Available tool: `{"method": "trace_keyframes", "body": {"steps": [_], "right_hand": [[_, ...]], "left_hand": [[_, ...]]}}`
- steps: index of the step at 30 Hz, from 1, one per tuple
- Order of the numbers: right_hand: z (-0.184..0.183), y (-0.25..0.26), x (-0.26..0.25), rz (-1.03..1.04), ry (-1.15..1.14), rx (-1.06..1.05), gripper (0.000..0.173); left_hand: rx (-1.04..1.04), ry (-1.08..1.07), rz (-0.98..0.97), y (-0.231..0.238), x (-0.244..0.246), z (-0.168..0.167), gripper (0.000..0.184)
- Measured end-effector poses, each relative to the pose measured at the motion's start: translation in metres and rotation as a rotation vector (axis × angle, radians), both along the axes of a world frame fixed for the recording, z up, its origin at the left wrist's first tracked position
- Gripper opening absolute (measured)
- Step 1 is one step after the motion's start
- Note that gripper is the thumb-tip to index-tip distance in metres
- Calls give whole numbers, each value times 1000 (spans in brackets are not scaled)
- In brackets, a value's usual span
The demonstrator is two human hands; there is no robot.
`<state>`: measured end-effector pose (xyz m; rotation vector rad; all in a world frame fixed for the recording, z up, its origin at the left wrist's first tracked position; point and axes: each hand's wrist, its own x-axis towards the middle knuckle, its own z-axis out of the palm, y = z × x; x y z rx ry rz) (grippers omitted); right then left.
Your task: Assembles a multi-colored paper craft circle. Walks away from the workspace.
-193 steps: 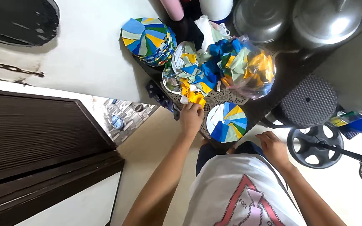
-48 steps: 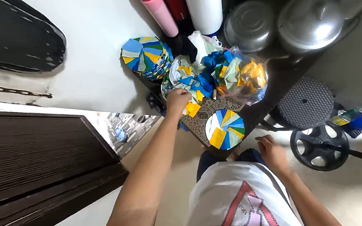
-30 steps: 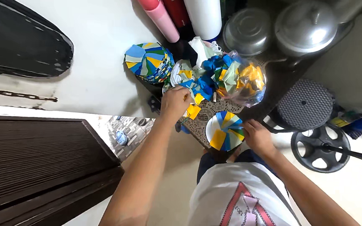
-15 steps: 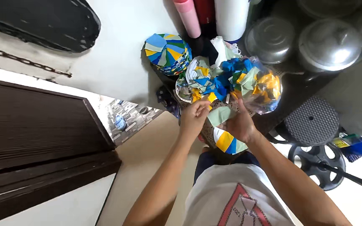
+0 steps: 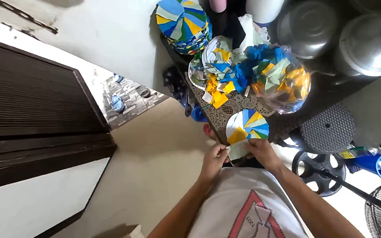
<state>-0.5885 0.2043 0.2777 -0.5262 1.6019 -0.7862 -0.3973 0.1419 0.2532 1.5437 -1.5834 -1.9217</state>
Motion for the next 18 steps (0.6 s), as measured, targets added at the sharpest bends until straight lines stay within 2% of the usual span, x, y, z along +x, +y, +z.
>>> {"method": "trace_keyframes", "body": {"steps": [4,8,14,18], "right_hand": [[3,-7,2,241,256,23,22],[1,-28,3,286,431,-31,24],[-5,-42,0,305,491,27,23],[-7,-43,-3,289,509,46,21]], "left_hand": [[-67,-99,-33,-2,-1,-2,20],[-201,-201,-70,-22,-12,-1,24],[-385,-318,-138,-37,-29,-8,25],[-414,-428,-221,-42,-37,-4,27]]}}
